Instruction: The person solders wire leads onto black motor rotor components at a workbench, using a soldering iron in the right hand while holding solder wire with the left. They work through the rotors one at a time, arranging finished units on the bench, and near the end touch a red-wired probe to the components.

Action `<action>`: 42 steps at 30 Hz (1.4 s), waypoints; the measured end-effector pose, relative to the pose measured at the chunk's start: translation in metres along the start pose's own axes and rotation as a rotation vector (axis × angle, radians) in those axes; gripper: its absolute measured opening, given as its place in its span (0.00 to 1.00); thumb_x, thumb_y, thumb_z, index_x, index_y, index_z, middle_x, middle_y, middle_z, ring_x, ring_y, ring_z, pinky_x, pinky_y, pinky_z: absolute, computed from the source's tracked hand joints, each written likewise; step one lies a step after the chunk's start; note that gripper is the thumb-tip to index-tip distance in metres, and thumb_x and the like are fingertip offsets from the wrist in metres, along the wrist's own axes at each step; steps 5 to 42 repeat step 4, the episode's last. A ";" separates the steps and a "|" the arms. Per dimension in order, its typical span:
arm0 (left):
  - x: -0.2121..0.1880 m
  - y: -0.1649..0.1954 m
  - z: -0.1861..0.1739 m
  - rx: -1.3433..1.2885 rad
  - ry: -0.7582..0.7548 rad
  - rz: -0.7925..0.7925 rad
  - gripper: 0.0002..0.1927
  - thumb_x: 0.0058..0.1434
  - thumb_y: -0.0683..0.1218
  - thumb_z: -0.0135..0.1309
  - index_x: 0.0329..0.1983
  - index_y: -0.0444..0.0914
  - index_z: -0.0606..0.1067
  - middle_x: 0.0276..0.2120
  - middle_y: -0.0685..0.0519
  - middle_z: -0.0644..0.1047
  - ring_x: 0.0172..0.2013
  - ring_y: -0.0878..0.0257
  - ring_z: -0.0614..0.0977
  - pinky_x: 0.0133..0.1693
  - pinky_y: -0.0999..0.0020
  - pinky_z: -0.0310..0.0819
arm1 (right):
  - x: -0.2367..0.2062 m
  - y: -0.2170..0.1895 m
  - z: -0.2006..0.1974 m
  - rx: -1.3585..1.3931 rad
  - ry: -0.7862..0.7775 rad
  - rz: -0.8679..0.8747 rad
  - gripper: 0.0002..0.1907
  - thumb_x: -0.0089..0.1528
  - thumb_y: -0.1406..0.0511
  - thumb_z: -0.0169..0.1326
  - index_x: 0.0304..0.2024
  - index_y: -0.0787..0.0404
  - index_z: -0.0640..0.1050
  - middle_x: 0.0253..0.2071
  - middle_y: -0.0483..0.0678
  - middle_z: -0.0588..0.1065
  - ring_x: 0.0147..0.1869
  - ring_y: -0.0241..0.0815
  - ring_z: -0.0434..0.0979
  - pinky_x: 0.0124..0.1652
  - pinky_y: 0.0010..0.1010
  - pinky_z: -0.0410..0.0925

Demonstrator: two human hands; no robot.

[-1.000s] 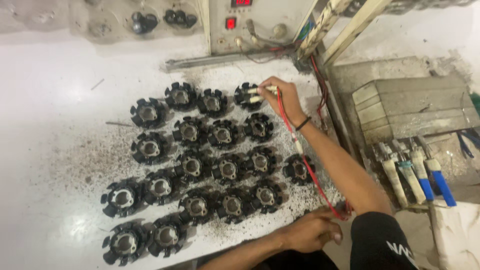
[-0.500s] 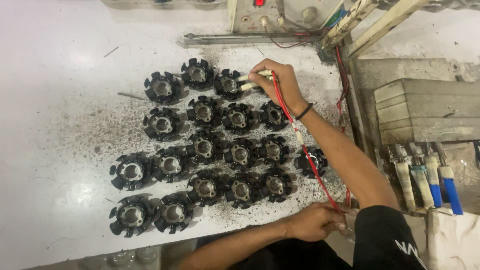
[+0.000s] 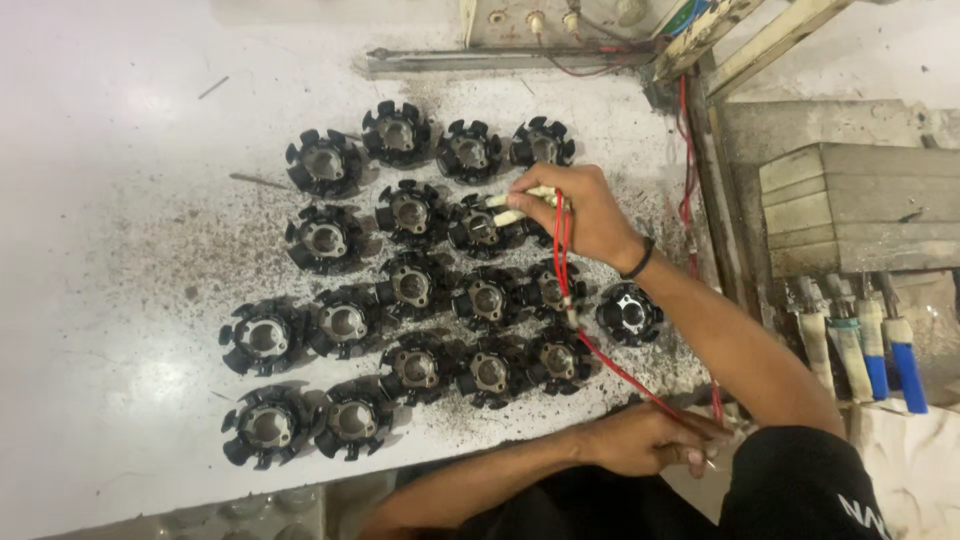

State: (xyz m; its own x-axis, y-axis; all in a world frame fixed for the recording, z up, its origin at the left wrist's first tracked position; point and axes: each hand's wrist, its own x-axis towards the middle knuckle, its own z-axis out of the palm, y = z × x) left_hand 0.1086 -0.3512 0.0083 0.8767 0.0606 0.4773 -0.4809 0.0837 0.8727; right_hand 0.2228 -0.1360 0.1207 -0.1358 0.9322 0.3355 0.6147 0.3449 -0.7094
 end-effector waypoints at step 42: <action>-0.003 -0.017 0.007 0.026 -0.074 -0.054 0.09 0.73 0.41 0.52 0.36 0.37 0.79 0.55 0.46 0.79 0.67 0.55 0.74 0.67 0.63 0.71 | -0.018 -0.010 0.014 -0.013 -0.006 0.068 0.08 0.65 0.65 0.62 0.43 0.63 0.82 0.37 0.50 0.82 0.41 0.41 0.84 0.42 0.28 0.73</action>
